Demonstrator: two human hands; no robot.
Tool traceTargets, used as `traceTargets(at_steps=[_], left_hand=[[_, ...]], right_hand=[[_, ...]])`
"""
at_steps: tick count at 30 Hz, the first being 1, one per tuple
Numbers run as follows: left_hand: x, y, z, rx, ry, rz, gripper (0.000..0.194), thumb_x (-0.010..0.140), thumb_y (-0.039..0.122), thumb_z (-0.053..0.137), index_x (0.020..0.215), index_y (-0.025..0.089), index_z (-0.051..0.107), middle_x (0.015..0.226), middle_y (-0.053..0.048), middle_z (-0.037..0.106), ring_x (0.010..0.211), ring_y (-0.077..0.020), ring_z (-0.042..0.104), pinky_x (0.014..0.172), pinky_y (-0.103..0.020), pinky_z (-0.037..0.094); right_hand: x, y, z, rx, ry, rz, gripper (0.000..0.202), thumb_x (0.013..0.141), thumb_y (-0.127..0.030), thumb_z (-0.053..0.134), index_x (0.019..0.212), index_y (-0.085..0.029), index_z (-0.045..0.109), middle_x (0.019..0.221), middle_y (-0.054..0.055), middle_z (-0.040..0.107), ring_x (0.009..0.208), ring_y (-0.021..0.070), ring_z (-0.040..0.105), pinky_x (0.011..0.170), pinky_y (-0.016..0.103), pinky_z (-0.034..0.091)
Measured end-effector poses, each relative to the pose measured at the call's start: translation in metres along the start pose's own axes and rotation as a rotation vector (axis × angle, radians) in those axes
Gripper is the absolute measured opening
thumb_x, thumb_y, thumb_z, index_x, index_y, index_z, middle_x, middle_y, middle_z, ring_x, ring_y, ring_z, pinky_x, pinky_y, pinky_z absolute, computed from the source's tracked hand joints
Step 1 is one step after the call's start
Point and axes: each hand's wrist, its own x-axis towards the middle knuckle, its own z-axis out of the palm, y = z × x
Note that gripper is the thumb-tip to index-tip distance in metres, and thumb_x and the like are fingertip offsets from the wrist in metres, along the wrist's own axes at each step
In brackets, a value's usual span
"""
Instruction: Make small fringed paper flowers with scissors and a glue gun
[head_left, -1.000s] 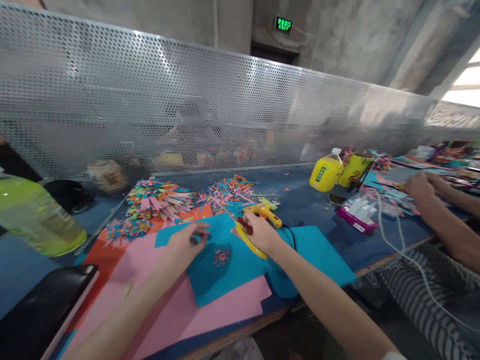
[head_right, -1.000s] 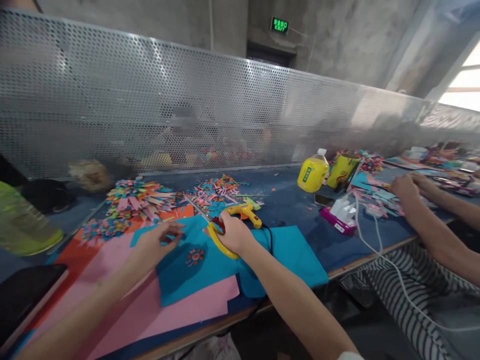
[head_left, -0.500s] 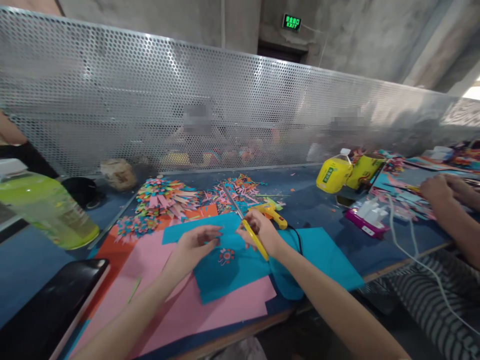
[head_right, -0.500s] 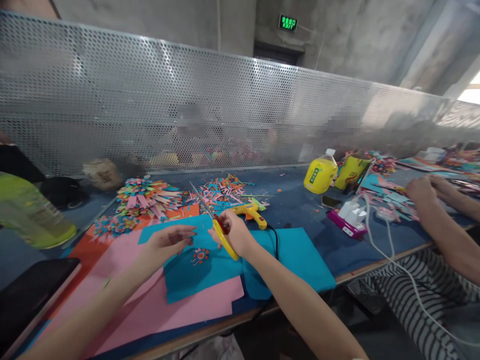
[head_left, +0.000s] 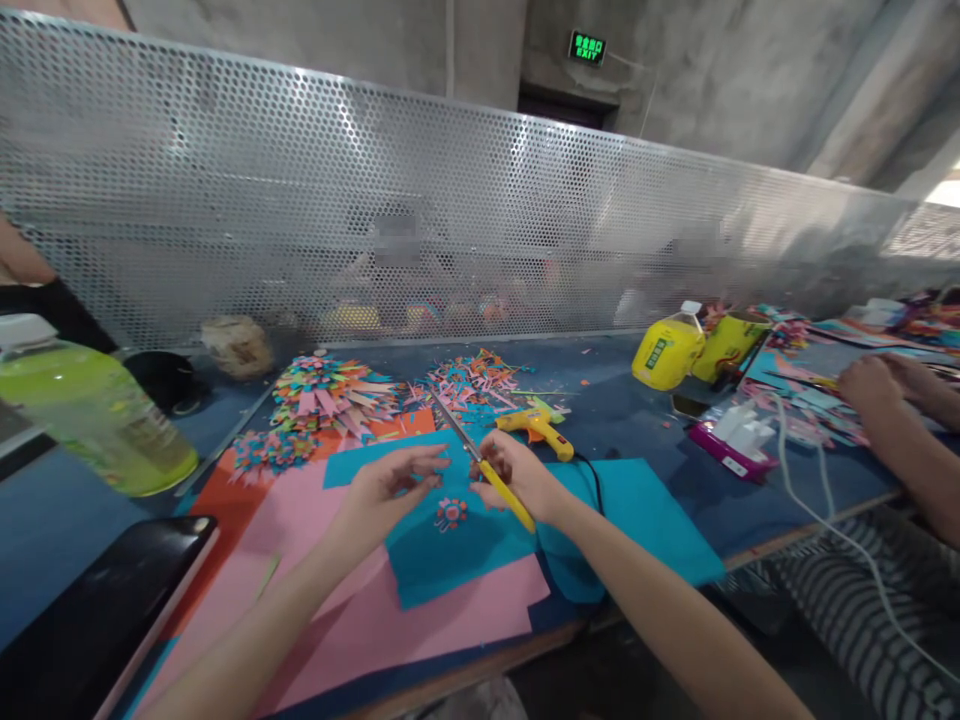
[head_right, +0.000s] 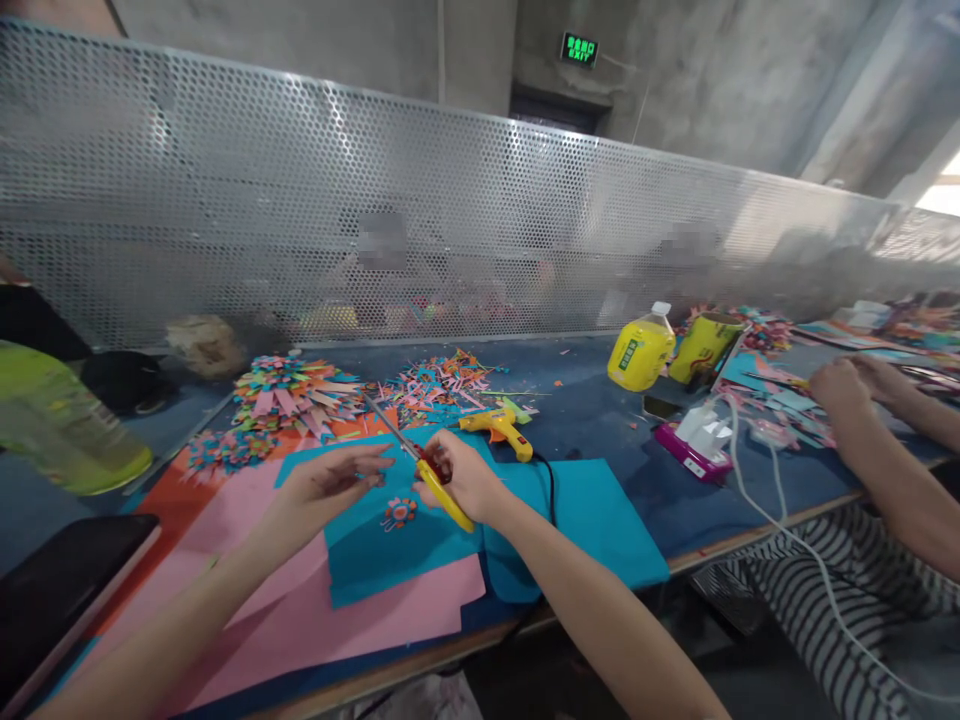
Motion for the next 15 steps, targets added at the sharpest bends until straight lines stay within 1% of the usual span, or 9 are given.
traceTargets(at_steps=[2, 4, 6, 8, 11, 15], left_hand=[[0.001, 0.002, 0.002, -0.025, 0.016, 0.015, 0.029, 0.066, 0.026, 0.067, 0.094, 0.019, 0.065, 0.089, -0.007, 0.069, 0.081, -0.0196, 0.064, 0.074, -0.032, 0.05], [0.001, 0.003, 0.005, -0.084, 0.055, 0.01, 0.035, 0.064, 0.025, 0.069, 0.098, 0.019, 0.061, 0.091, -0.006, 0.068, 0.077, -0.0177, 0.064, 0.072, -0.031, 0.051], [0.001, 0.002, 0.009, -0.146, 0.095, -0.047, 0.041, 0.061, 0.025, 0.071, 0.099, 0.019, 0.057, 0.09, -0.005, 0.067, 0.072, -0.0162, 0.064, 0.065, -0.029, 0.051], [0.0, 0.001, 0.014, -0.191, 0.1, -0.123, 0.045, 0.059, 0.024, 0.073, 0.099, 0.017, 0.056, 0.082, -0.003, 0.066, 0.067, -0.0152, 0.063, 0.057, -0.025, 0.05], [-0.001, -0.004, 0.022, -0.262, 0.064, -0.166, 0.044, 0.061, 0.025, 0.072, 0.1, 0.016, 0.054, 0.071, 0.0, 0.065, 0.062, -0.0138, 0.063, 0.053, -0.022, 0.048], [-0.002, -0.008, 0.028, -0.306, 0.08, -0.135, 0.035, 0.065, 0.026, 0.069, 0.096, 0.017, 0.056, 0.064, 0.002, 0.064, 0.061, -0.0122, 0.063, 0.055, -0.021, 0.048]], right_hand=[[0.0, -0.001, 0.001, 0.022, 0.007, -0.001, 0.036, 0.058, -0.019, 0.068, 0.08, -0.02, 0.04, 0.071, -0.004, 0.055, 0.057, 0.0089, 0.051, 0.048, 0.019, 0.039], [-0.001, -0.004, 0.003, 0.054, 0.008, 0.001, 0.035, 0.059, -0.017, 0.068, 0.079, -0.02, 0.039, 0.07, -0.004, 0.053, 0.054, 0.0076, 0.049, 0.047, 0.019, 0.038], [-0.002, -0.009, 0.005, 0.08, 0.026, 0.006, 0.037, 0.059, -0.018, 0.068, 0.079, -0.02, 0.038, 0.07, -0.005, 0.052, 0.053, 0.0067, 0.048, 0.045, 0.019, 0.039], [-0.002, -0.013, 0.006, 0.103, 0.069, 0.026, 0.04, 0.057, -0.02, 0.07, 0.079, -0.021, 0.036, 0.071, -0.005, 0.051, 0.05, 0.0062, 0.047, 0.043, 0.019, 0.039], [-0.002, -0.014, 0.008, 0.116, 0.112, 0.048, 0.043, 0.056, -0.024, 0.072, 0.078, -0.021, 0.036, 0.071, -0.006, 0.05, 0.045, 0.0052, 0.045, 0.038, 0.018, 0.037], [-0.002, -0.012, 0.009, 0.114, 0.083, 0.033, 0.042, 0.056, -0.025, 0.072, 0.078, -0.02, 0.036, 0.071, -0.006, 0.05, 0.046, 0.0049, 0.046, 0.04, 0.018, 0.039]])
